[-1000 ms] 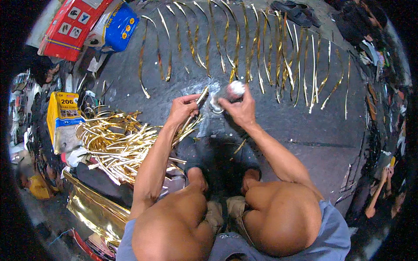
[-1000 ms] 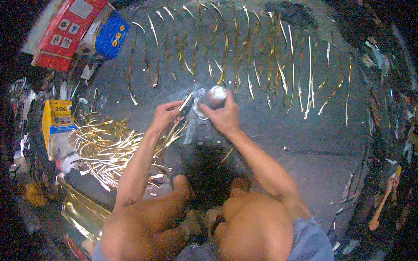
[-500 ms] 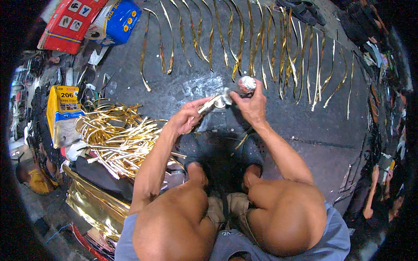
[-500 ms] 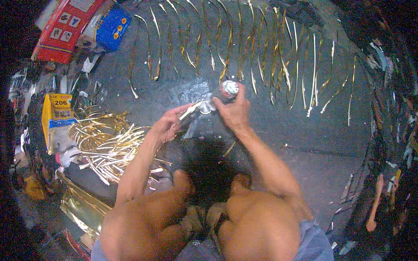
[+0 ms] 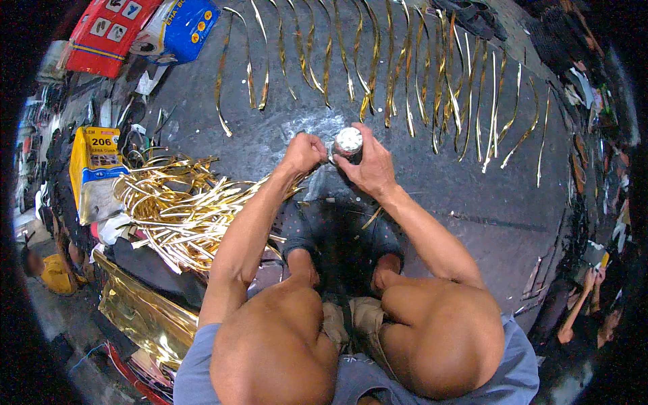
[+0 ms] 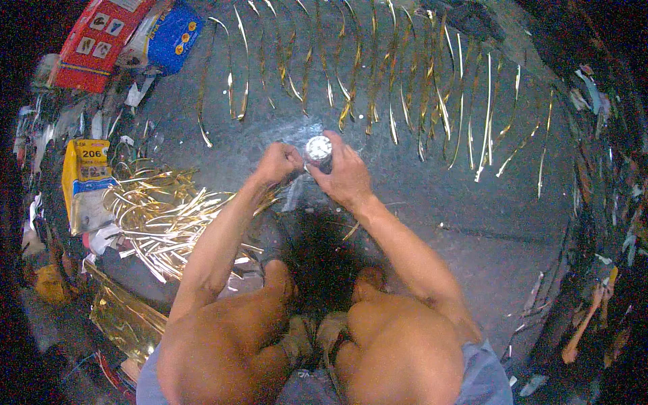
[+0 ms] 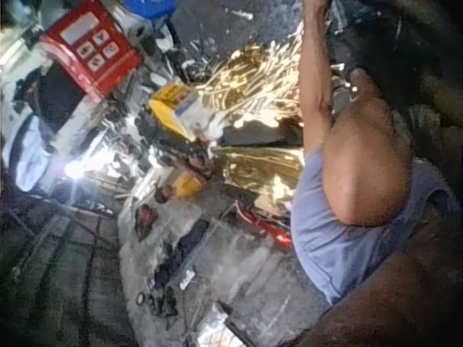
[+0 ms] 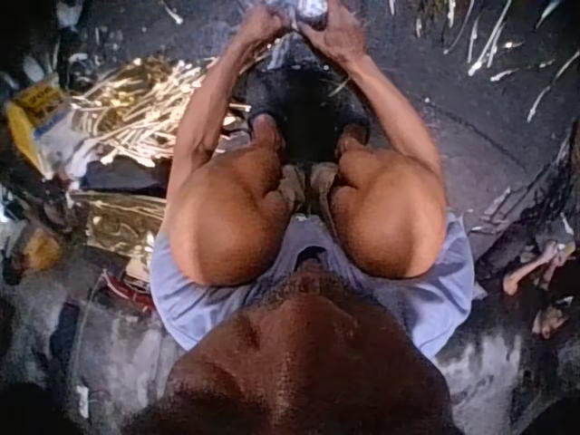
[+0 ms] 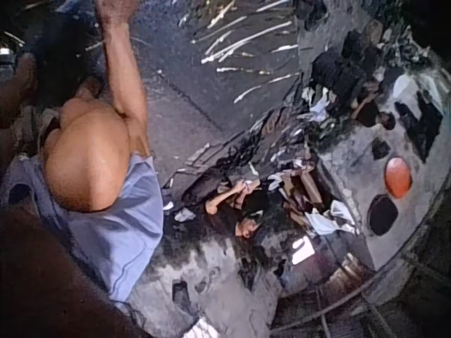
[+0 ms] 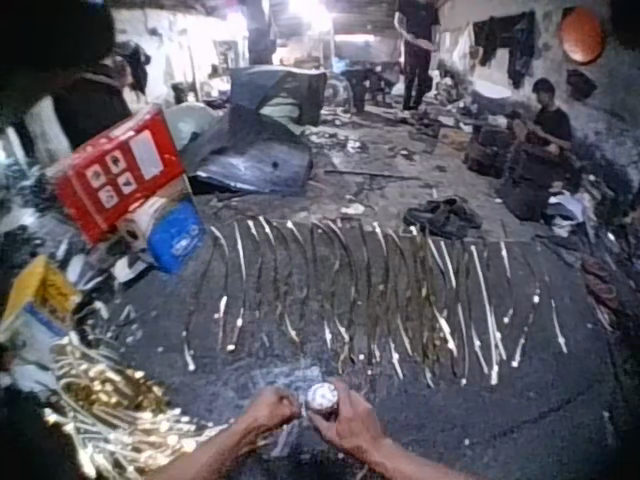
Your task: The person sits on the floor and repeatedly wraps thin gold tinsel strips around a small cylindrical object, then places the wrapped strips on the floor. The person handles the tinsel and cylinder by hand without visible tools.
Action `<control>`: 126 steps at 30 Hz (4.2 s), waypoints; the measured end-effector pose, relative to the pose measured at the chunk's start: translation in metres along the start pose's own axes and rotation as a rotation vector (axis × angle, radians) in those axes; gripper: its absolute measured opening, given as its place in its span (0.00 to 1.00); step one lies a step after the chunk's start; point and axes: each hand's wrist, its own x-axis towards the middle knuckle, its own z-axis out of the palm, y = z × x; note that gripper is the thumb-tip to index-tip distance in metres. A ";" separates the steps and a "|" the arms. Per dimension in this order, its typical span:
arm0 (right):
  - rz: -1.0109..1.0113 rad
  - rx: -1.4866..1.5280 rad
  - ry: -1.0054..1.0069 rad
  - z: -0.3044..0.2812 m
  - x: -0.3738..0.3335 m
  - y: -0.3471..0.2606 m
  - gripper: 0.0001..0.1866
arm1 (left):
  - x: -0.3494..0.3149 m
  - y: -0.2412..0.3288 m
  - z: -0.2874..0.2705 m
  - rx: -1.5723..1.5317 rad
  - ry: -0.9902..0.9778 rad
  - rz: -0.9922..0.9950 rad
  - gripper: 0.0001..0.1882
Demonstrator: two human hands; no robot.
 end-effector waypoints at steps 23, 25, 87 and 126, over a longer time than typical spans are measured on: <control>1.002 0.788 -0.079 0.018 0.011 0.061 0.18 | -0.029 0.034 0.021 -0.079 0.200 0.521 0.29; 1.036 1.042 -0.034 -0.020 0.014 0.029 0.17 | -0.034 0.026 0.019 -0.083 0.203 0.523 0.29; 0.263 0.168 -0.070 -0.001 0.002 0.010 0.31 | -0.077 0.005 -0.031 -0.142 0.341 0.002 0.14; -0.093 -0.053 -0.046 0.005 -0.019 0.009 0.34 | -0.028 0.018 0.011 -0.018 0.252 0.365 0.23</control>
